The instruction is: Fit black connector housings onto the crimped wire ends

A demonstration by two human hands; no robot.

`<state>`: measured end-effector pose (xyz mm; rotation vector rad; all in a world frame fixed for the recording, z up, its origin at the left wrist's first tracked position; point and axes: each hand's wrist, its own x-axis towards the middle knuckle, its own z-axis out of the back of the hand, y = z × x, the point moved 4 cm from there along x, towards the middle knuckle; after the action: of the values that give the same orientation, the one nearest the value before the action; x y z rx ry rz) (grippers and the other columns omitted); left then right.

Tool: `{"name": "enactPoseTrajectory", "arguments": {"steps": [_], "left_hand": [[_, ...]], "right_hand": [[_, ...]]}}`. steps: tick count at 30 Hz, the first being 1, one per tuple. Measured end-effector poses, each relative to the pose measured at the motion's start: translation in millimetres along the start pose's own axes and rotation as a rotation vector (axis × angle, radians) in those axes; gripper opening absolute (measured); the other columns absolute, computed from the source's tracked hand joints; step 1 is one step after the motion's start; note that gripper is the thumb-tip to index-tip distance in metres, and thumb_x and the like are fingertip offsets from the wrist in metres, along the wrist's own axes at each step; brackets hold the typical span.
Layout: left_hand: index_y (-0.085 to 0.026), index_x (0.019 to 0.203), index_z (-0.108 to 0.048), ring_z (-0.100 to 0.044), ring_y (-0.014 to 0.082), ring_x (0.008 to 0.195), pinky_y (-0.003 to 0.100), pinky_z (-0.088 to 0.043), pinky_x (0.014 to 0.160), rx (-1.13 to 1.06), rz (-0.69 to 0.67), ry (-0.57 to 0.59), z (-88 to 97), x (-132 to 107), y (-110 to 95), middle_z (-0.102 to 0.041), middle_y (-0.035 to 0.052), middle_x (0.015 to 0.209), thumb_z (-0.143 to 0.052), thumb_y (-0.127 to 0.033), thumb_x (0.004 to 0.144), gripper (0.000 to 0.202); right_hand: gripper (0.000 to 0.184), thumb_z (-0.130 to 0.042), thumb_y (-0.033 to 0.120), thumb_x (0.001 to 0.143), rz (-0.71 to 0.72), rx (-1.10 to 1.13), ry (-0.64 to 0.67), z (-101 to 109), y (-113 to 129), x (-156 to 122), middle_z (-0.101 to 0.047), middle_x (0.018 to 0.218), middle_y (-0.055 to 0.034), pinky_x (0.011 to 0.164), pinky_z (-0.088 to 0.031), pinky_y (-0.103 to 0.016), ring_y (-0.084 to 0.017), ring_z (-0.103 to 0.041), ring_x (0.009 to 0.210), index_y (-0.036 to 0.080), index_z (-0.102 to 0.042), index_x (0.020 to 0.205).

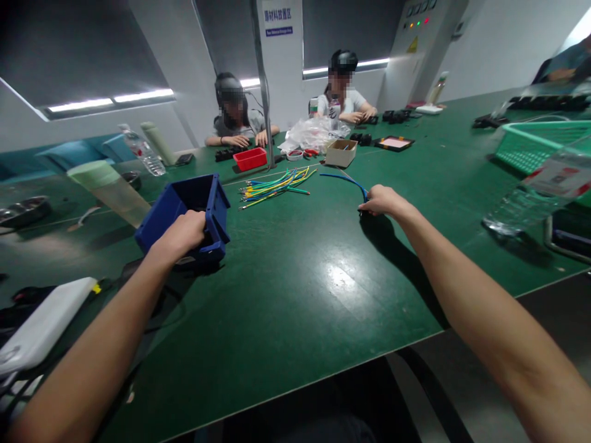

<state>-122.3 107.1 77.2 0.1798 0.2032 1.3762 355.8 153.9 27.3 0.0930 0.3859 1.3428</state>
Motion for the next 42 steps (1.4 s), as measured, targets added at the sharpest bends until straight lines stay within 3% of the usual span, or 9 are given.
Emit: {"name": "enactPoseTrajectory", "arguments": {"steps": [5,11,18,23,27,32,36,42], "left_hand": [[-0.012,0.103,-0.064,-0.067,0.0326,0.092,0.036,-0.052,0.075,0.058,0.011,-0.103,20.3,-8,3,-0.068,0.0186,0.101,-0.045,-0.014,0.082,0.028],[-0.012,0.107,-0.063,-0.064,0.0324,0.094,0.04,-0.051,0.078,0.068,0.052,-0.297,52.3,-17,8,-0.068,0.0179,0.101,-0.047,-0.008,0.077,0.034],[-0.018,0.09,-0.066,-0.064,0.0299,0.087,0.041,-0.05,0.077,-0.138,0.049,-0.446,82.1,-33,0,-0.07,0.0115,0.091,-0.053,-0.01,0.076,0.02],[-0.017,0.087,-0.063,-0.062,0.0218,0.081,0.034,-0.048,0.077,-0.325,-0.13,-0.638,99.2,-51,-32,-0.067,0.0075,0.087,-0.05,-0.001,0.072,0.025],[-0.016,0.089,-0.06,-0.06,0.0182,0.085,0.031,-0.047,0.078,-0.517,-0.358,-0.72,80.8,-57,-84,-0.063,0.0059,0.091,-0.051,-0.002,0.08,0.019],[-0.017,0.088,-0.057,-0.058,0.0144,0.082,0.027,-0.048,0.076,-0.84,-0.472,-0.656,23.9,-55,-140,-0.061,0.0033,0.088,-0.056,-0.011,0.087,0.006],[-0.017,0.087,-0.057,-0.059,0.0155,0.085,0.029,-0.047,0.077,-0.915,-0.468,-0.586,-7.2,-53,-151,-0.06,0.0032,0.088,-0.055,-0.014,0.088,0.004],[-0.018,0.08,-0.053,-0.054,0.0133,0.071,0.026,-0.045,0.068,-0.929,-0.427,-0.569,-18.4,-48,-146,-0.056,0.0014,0.079,-0.052,-0.021,0.091,0.012]], "right_hand": [[0.022,-0.069,0.035,0.078,0.01,-0.136,-0.023,0,2,3,-0.065,0.06,-0.0063,0.057,-0.044,-0.029,-0.019,-0.062,0.057,0.015,-0.067,0.068],[0.026,-0.072,0.042,0.073,0.041,-0.197,-0.111,0,-4,5,-0.067,0.066,-0.0064,0.056,-0.041,-0.027,-0.018,-0.062,0.06,0.017,-0.07,0.072],[0.046,-0.058,0.057,0.082,0.011,-0.103,-0.541,7,11,-19,-0.072,0.086,-0.0152,0.07,-0.047,-0.036,-0.028,-0.066,0.084,0.017,-0.074,0.098],[0.044,-0.051,0.054,0.086,0.072,-0.012,-0.682,7,33,-30,-0.073,0.084,-0.0136,0.068,-0.047,-0.035,-0.027,-0.066,0.079,0.018,-0.074,0.097],[0.041,-0.049,0.051,0.087,0.154,-0.001,-0.732,1,46,-33,-0.074,0.085,-0.0115,0.063,-0.043,-0.032,-0.026,-0.066,0.075,0.019,-0.074,0.092],[0.039,-0.047,0.048,0.089,0.274,0.02,-0.736,-7,59,-38,-0.073,0.078,-0.0098,0.062,-0.04,-0.03,-0.023,-0.065,0.07,0.019,-0.073,0.089],[0.041,-0.043,0.048,0.09,0.313,0.049,-0.744,-7,63,-41,-0.073,0.078,-0.01,0.064,-0.041,-0.03,-0.022,-0.065,0.07,0.018,-0.072,0.088],[0.042,-0.039,0.046,0.091,0.337,0.069,-0.805,-20,72,-43,-0.071,0.073,-0.0094,0.063,-0.04,-0.028,-0.021,-0.064,0.066,0.018,-0.07,0.088]]}}
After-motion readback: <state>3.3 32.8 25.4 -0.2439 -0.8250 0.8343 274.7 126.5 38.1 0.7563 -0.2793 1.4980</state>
